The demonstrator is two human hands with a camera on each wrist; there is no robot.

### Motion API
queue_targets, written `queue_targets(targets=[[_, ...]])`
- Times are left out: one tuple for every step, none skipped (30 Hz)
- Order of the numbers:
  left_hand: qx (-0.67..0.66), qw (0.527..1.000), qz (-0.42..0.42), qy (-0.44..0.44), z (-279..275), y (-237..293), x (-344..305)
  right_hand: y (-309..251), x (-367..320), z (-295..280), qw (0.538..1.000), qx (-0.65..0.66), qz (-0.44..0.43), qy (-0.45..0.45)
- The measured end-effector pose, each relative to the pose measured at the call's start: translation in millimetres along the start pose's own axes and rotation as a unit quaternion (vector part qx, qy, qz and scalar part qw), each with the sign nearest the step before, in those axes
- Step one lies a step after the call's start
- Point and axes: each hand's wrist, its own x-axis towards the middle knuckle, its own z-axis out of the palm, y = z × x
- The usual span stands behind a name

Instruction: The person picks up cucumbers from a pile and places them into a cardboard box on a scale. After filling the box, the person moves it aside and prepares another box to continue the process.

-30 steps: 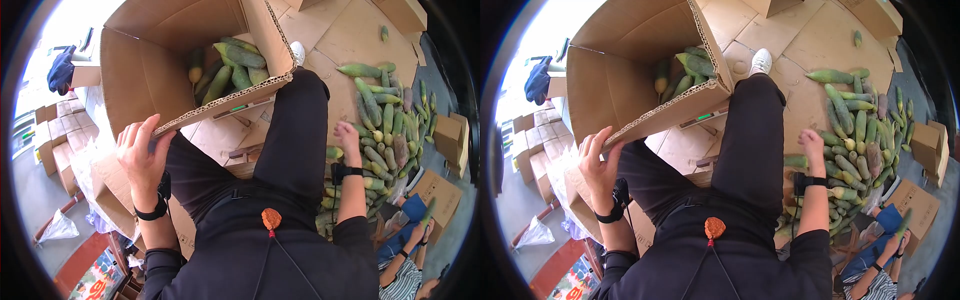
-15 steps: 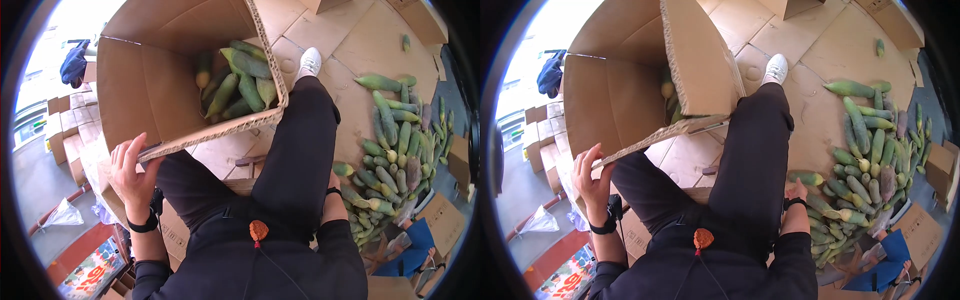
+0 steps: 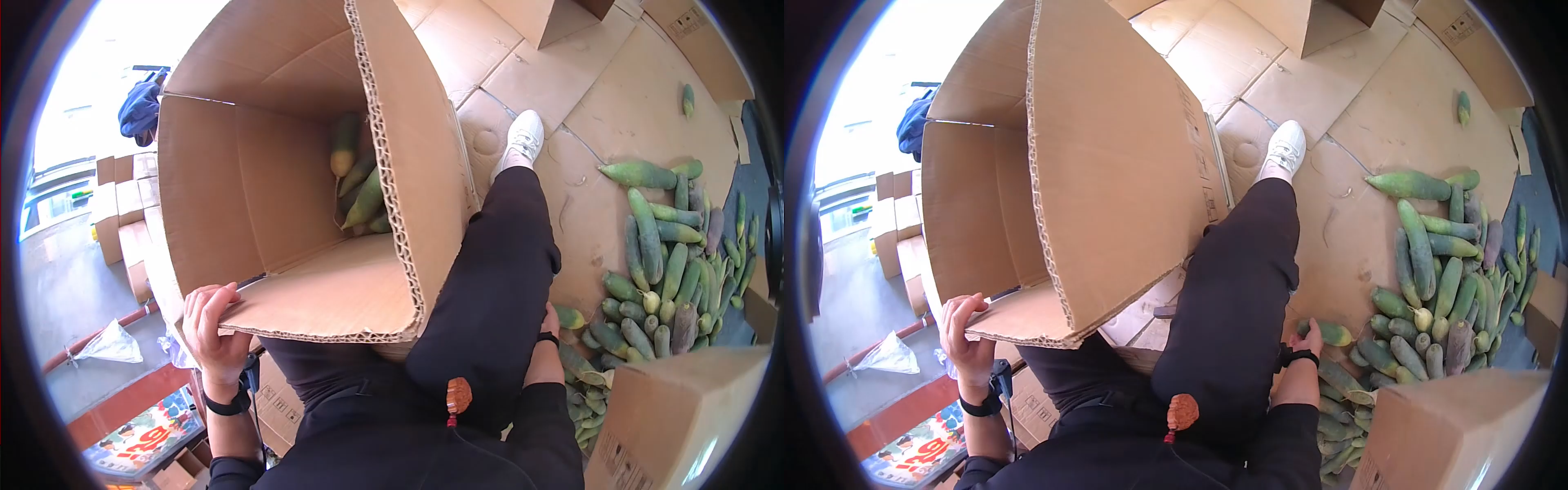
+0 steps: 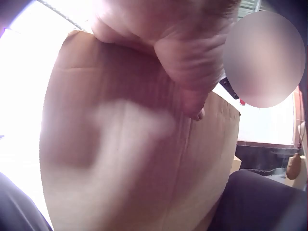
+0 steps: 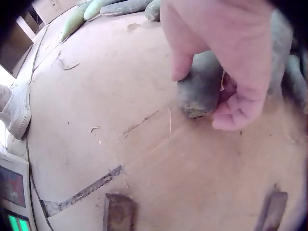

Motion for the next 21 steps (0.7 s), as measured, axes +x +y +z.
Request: queue_targets(targets=[[0.002,1.0,0.009,0.001,0.5,-0.2,0.6,-5.3,-5.4,0.1,0.998,0.047,0.028,-0.024],[0.003,1.0,0.018,0.004,1.6,-0.8,1.8,-9.1,-11.6,1.7,0.998,0.048,0.025,-0.025],[0.001,1.0,0.017,0.008,2.7,-1.7,2.5,-12.7,-18.8,2.8,0.996,0.073,0.004,-0.047],[-0.003,1.0,0.021,0.015,3.3,-2.5,2.2,-16.1,-26.0,2.3,0.993,0.097,-0.016,-0.068],[-0.009,0.999,0.025,0.022,3.6,-3.2,1.8,-19.4,-39.4,4.9,0.993,0.096,-0.021,-0.069],[-0.006,0.999,0.026,0.025,3.4,-2.5,2.2,-22.7,-53.3,8.3,0.992,0.08,-0.045,-0.09],[-0.011,0.999,0.023,0.031,3.7,-3.0,1.9,-26.9,-72.2,13.7,0.989,0.063,-0.071,-0.11],[-0.012,0.999,0.027,0.031,3.7,-3.9,1.1,-31.5,-92.9,20.0,0.989,0.062,-0.078,-0.111],[-0.012,0.999,0.031,0.031,3.1,-5.3,1.1,-34.8,-115.6,28.6,0.98,0.02,-0.107,-0.167],[-0.017,0.998,0.043,0.036,3.2,-7.3,0.8,-37.1,-138.3,36.8,0.965,-0.022,-0.135,-0.221],[-0.022,0.998,0.042,0.042,3.0,-8.8,-0.2,-40.1,-159.9,44.4,0.964,-0.022,-0.144,-0.222],[-0.021,0.998,0.048,0.045,3.1,-10.1,-0.9,-43.9,-181.5,51.0,0.946,-0.068,-0.186,-0.258],[-0.02,0.997,0.054,0.048,3.5,-10.6,-1.6,-48.5,-205.3,57.5,0.922,-0.114,-0.229,-0.292],[-0.018,0.997,0.053,0.054,3.8,-10.6,-1.6,-53.1,-234.3,66.1,0.919,-0.115,-0.239,-0.291],[-0.023,0.996,0.053,0.061,3.5,-10.5,-1.6,-56.1,-265.9,74.9,0.892,-0.139,-0.264,-0.34],[-0.021,0.996,0.053,0.067,3.0,-10.3,-1.5,-57.3,-293.3,81.9,0.861,-0.163,-0.287,-0.388],[-0.02,0.996,0.053,0.071,2.8,-9.7,-1.5,-57.8,-314.2,85.6,0.859,-0.165,-0.294,-0.386],[-0.02,0.995,0.051,0.083,3.2,-9.1,-1.4,-58.7,-332.8,88.9,0.839,-0.184,-0.322,-0.399],[-0.025,0.994,0.051,0.09,3.3,-10.2,-1.7,-58.4,-351.9,93.0,0.817,-0.203,-0.349,-0.411],[-0.025,0.994,0.054,0.093,3.7,-11.3,-2.6,-55.5,-373.5,96.5,0.815,-0.204,-0.357,-0.408],[-0.024,0.993,0.055,0.097,3.9,-11.7,-3.5,-51.6,-395.7,100.7,0.797,-0.211,-0.383,-0.417]])
